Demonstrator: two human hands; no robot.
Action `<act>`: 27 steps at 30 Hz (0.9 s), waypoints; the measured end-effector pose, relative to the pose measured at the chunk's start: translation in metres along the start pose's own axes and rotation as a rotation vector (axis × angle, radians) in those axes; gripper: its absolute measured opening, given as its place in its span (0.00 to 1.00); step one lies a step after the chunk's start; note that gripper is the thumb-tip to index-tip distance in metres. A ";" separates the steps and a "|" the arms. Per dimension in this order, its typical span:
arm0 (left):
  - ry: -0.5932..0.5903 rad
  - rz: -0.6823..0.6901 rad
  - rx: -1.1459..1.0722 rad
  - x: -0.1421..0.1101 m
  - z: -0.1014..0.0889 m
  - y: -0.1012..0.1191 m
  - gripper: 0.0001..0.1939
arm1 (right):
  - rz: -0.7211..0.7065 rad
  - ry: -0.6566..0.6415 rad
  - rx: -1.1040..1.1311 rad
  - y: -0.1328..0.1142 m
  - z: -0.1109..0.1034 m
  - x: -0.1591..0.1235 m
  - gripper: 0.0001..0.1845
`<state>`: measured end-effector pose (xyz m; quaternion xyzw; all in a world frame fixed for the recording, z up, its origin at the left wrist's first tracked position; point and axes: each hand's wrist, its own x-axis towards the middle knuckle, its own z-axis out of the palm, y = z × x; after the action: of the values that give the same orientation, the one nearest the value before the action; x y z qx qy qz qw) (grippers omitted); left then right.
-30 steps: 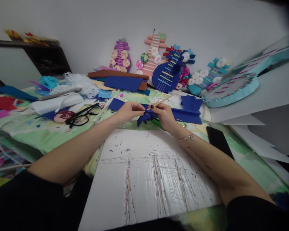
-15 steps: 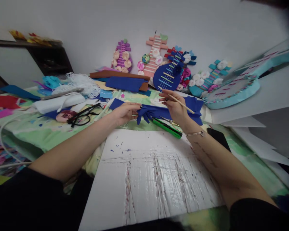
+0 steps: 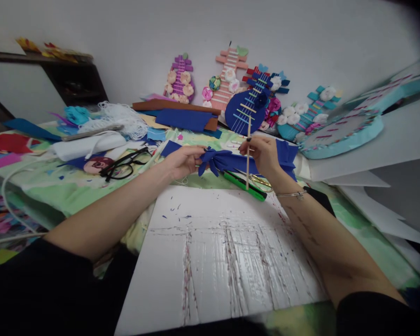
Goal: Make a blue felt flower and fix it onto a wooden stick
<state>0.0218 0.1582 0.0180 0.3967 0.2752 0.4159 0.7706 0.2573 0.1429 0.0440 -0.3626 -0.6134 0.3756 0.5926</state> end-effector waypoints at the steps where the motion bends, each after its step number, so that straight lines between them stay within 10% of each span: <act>1: -0.001 0.006 0.001 0.000 0.000 0.000 0.06 | 0.048 -0.022 -0.018 0.000 0.001 -0.001 0.08; 8: 0.012 0.050 0.010 -0.001 0.003 -0.001 0.06 | 0.183 -0.322 -0.211 -0.001 0.022 -0.010 0.15; 27: -0.138 0.085 0.272 -0.001 0.008 -0.018 0.12 | 0.080 -0.334 -0.178 0.003 0.043 -0.022 0.19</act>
<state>0.0347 0.1478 0.0070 0.5364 0.2583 0.3789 0.7085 0.2149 0.1236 0.0309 -0.3702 -0.7191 0.3981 0.4329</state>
